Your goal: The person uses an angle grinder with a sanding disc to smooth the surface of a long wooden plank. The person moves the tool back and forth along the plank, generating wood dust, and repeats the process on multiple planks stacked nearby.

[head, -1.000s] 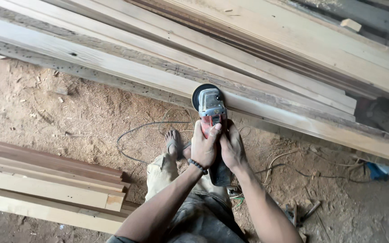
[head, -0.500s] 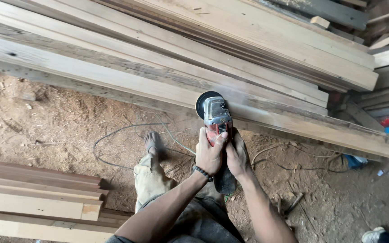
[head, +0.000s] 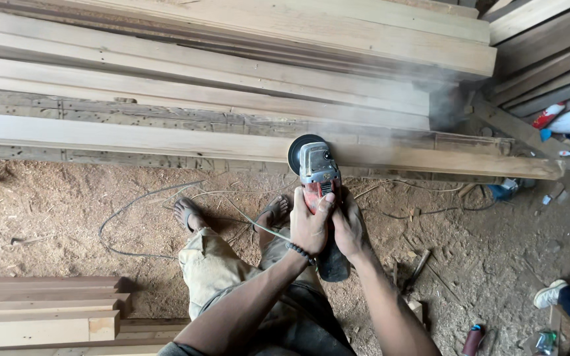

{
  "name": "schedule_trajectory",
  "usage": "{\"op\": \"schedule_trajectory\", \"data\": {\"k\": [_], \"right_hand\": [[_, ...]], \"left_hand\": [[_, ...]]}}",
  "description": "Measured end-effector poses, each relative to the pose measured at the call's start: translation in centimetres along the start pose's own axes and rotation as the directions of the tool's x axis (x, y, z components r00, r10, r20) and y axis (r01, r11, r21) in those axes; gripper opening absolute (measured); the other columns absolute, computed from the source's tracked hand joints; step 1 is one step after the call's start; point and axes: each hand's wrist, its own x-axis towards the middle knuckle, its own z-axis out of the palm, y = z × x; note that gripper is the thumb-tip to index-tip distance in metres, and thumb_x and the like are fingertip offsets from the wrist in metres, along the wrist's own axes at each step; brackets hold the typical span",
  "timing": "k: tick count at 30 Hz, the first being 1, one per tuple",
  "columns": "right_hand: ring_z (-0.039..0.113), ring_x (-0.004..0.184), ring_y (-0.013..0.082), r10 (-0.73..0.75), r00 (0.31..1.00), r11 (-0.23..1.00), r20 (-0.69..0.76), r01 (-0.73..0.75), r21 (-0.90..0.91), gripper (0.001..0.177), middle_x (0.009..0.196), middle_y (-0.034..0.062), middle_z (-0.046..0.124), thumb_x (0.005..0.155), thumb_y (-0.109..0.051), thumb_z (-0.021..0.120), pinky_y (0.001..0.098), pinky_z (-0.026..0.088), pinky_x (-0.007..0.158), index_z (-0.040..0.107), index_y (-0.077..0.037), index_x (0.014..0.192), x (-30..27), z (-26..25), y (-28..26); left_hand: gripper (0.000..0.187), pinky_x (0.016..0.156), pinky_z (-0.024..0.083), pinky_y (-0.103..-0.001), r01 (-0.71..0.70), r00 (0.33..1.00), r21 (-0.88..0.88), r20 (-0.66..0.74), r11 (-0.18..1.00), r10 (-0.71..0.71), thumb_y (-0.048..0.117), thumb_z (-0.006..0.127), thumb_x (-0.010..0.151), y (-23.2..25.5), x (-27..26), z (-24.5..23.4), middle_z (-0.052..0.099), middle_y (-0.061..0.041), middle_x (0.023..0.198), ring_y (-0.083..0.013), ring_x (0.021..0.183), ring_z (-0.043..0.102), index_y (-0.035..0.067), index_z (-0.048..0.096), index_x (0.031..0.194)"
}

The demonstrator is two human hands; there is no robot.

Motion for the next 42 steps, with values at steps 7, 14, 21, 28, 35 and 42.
{"op": "schedule_trajectory", "data": {"k": [7,14,21,28,35,42], "right_hand": [[0.059,0.124,0.0403,0.041,0.996,0.999,-0.074,-0.039,0.025,0.053,0.128,0.0283,0.062,0.101,-0.038,0.044,0.0526,0.045,0.104,0.052,-0.003,0.139,-0.8,-5.0,1.8],[0.054,0.130,0.0348,0.146,0.954,0.989,-0.261,-0.144,0.027,0.053,0.137,0.0226,0.059,0.102,-0.041,0.044,0.0488,0.040,0.109,0.053,-0.008,0.143,-1.8,-9.9,6.7],[0.047,0.138,0.0354,0.215,0.931,0.974,-0.296,-0.226,-0.004,0.058,0.146,0.0209,0.054,0.103,-0.045,0.043,0.0477,0.034,0.115,0.050,-0.007,0.147,-2.3,-7.9,3.1],[0.054,0.132,0.0358,0.039,0.994,0.999,-0.098,-0.040,-0.006,0.052,0.136,0.0233,0.061,0.102,-0.039,0.047,0.0518,0.042,0.109,0.056,-0.006,0.140,-0.5,-0.4,-0.9],[0.063,0.107,0.0261,-0.109,0.985,0.994,0.134,0.105,0.033,0.045,0.113,0.0206,0.067,0.103,-0.038,0.045,0.0468,0.051,0.092,0.058,-0.003,0.128,1.6,6.6,-5.1],[0.068,0.099,0.0328,-0.111,0.963,0.993,0.246,0.114,0.000,0.048,0.101,0.0218,0.068,0.102,-0.044,0.045,0.0474,0.053,0.083,0.058,-0.004,0.125,1.9,9.1,-7.0]], "left_hand": [[0.060,0.089,0.048,-0.056,0.033,0.998,0.026,0.054,0.999,-0.035,0.062,0.069,0.083,-0.6,-0.6,5.9,0.065,-0.036,0.101,-0.0530,0.108,0.063,0.012,0.046,0.107],[0.066,0.094,0.049,-0.056,0.069,0.979,0.119,0.180,0.990,-0.090,0.066,0.069,0.078,0.8,-1.4,10.6,0.066,-0.035,0.103,-0.0506,0.111,0.063,0.013,0.047,0.110],[0.067,0.098,0.049,-0.056,0.083,0.972,0.165,0.206,0.983,-0.117,0.068,0.068,0.075,1.9,-1.7,8.9,0.066,-0.034,0.106,-0.0489,0.114,0.063,0.014,0.047,0.108],[0.060,0.090,0.047,-0.058,0.061,0.998,0.014,0.028,0.998,-0.062,0.061,0.070,0.080,1.5,-1.2,0.8,0.064,-0.037,0.103,-0.0521,0.111,0.061,0.011,0.047,0.106],[0.062,0.092,0.048,-0.057,0.008,0.993,-0.068,-0.119,0.998,-0.016,0.065,0.067,0.082,2.1,0.1,-6.8,0.064,-0.037,0.103,-0.0523,0.111,0.061,0.012,0.049,0.107],[0.060,0.093,0.047,-0.056,-0.019,0.972,-0.095,-0.237,0.995,-0.004,0.065,0.067,0.082,0.4,1.2,-9.6,0.067,-0.034,0.104,-0.0508,0.111,0.062,0.013,0.050,0.106]]}}
